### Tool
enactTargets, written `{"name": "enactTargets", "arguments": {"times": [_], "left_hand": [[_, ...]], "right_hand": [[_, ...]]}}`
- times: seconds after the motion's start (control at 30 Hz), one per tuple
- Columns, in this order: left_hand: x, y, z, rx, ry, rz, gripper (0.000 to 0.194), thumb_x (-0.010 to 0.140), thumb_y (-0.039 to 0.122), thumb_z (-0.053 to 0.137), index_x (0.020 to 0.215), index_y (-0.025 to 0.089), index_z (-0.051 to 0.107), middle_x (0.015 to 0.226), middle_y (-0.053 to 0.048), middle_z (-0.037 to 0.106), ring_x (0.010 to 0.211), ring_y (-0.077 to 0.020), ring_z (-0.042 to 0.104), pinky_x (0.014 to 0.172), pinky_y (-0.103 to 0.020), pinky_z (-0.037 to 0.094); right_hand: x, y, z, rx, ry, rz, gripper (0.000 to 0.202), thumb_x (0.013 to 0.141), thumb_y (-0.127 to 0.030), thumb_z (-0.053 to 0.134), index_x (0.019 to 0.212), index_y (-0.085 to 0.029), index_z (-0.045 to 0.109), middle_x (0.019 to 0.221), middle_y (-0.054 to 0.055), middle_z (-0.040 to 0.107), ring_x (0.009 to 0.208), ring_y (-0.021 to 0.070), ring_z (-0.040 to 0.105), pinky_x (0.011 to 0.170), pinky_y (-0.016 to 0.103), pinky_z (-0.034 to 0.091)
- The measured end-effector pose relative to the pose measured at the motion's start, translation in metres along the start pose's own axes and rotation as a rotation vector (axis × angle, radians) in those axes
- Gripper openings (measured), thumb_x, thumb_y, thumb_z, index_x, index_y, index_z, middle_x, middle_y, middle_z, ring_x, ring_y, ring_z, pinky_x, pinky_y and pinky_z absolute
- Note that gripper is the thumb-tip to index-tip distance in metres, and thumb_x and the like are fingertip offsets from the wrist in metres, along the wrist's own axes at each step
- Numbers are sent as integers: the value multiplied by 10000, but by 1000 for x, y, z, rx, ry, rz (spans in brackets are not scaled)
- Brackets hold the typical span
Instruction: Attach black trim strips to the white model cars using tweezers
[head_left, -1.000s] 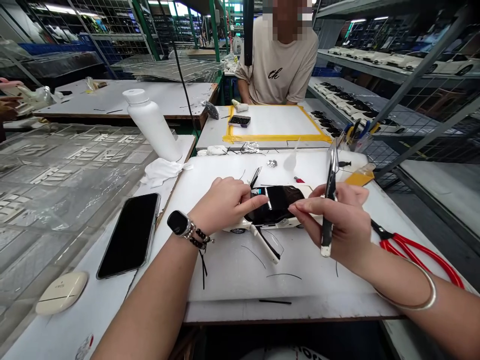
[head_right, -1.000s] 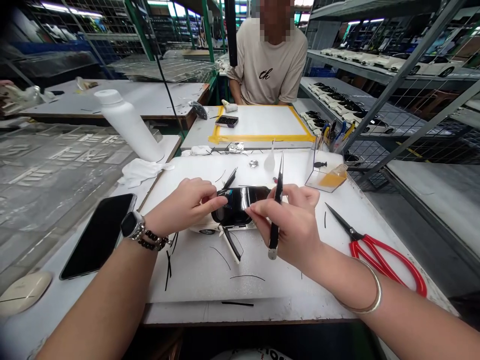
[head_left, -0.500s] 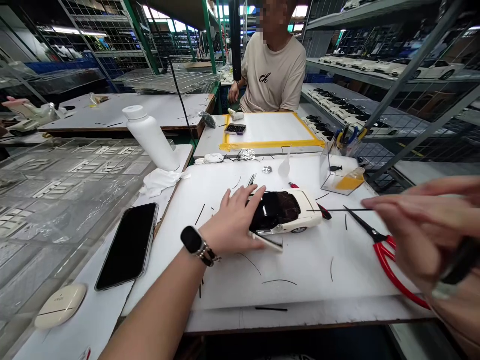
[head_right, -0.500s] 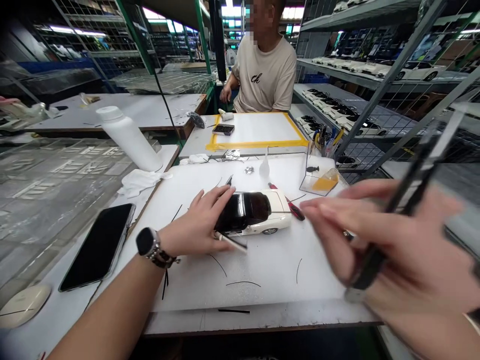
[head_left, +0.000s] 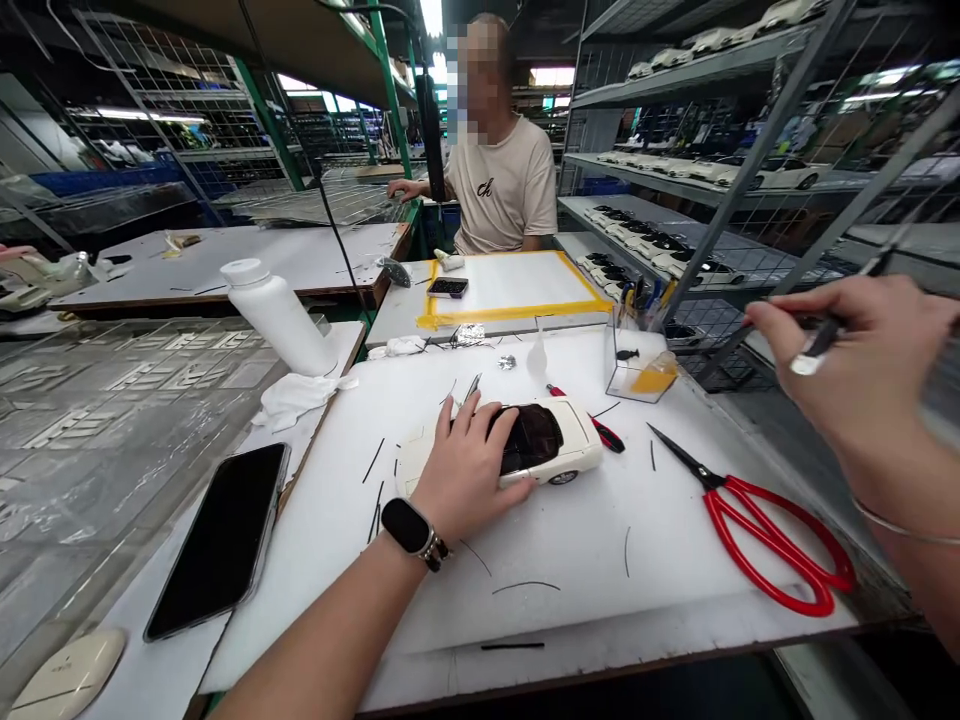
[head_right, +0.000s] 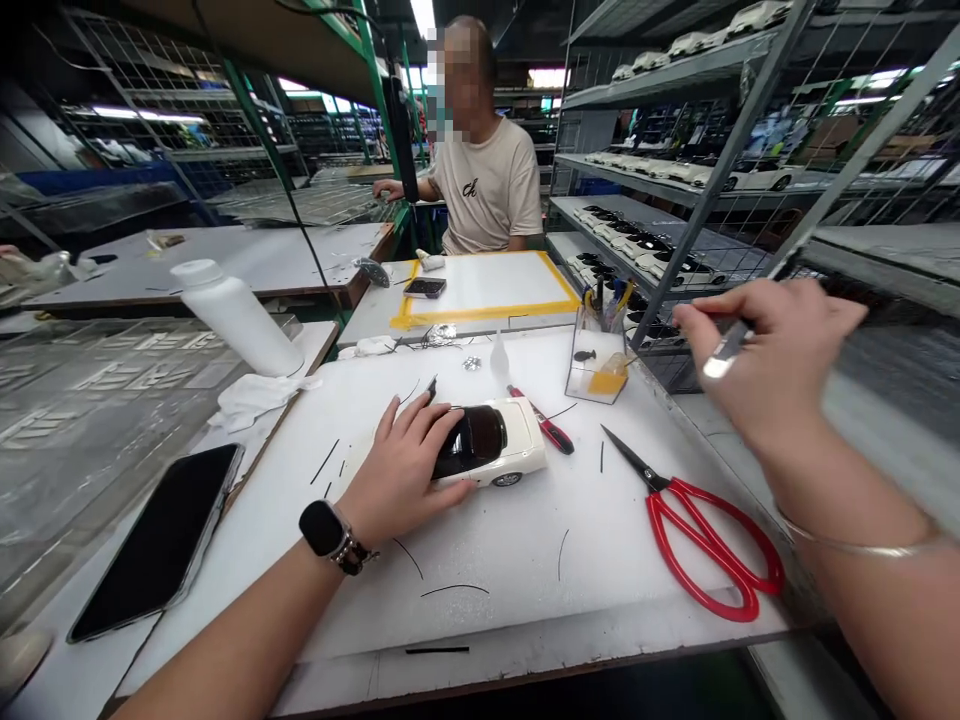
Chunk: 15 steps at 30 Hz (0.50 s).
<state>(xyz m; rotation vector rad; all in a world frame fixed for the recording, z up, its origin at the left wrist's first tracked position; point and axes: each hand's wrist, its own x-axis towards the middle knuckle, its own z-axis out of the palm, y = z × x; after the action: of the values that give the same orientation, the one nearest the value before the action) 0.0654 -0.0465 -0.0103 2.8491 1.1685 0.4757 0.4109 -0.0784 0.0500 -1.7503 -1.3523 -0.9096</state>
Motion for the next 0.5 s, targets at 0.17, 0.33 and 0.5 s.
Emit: {"name": "enactTargets", "arguments": {"times": [0.17,0.33,0.5], "left_hand": [[2,4,2,67,63,32,611,770,456,616,1259,118,473,1216,-145,549,1292,-348,361,1152,-579,94],[-2,4,4,101,93,41,620,770,456,610,1271,119,470,1239,-147,541,1268,-343,382,1150,-584,89],[-7,2,6,88,101,18,682,749,442,628,1322,139,415,1288,-136,524,1265,-327,388,1144,-598,60]], "right_hand": [[12,-7,20,74,-45,94,259,771,-430,539,724,-179,583,726,74,609,828,233,536,889,409,272],[16,-10,29,-8,-261,53,223,826,-388,511,780,-179,574,796,124,578,934,290,490,888,456,243],[-6,-43,29,171,-505,-107,244,874,-402,467,933,-175,533,1030,161,611,1025,326,477,900,492,284]]}}
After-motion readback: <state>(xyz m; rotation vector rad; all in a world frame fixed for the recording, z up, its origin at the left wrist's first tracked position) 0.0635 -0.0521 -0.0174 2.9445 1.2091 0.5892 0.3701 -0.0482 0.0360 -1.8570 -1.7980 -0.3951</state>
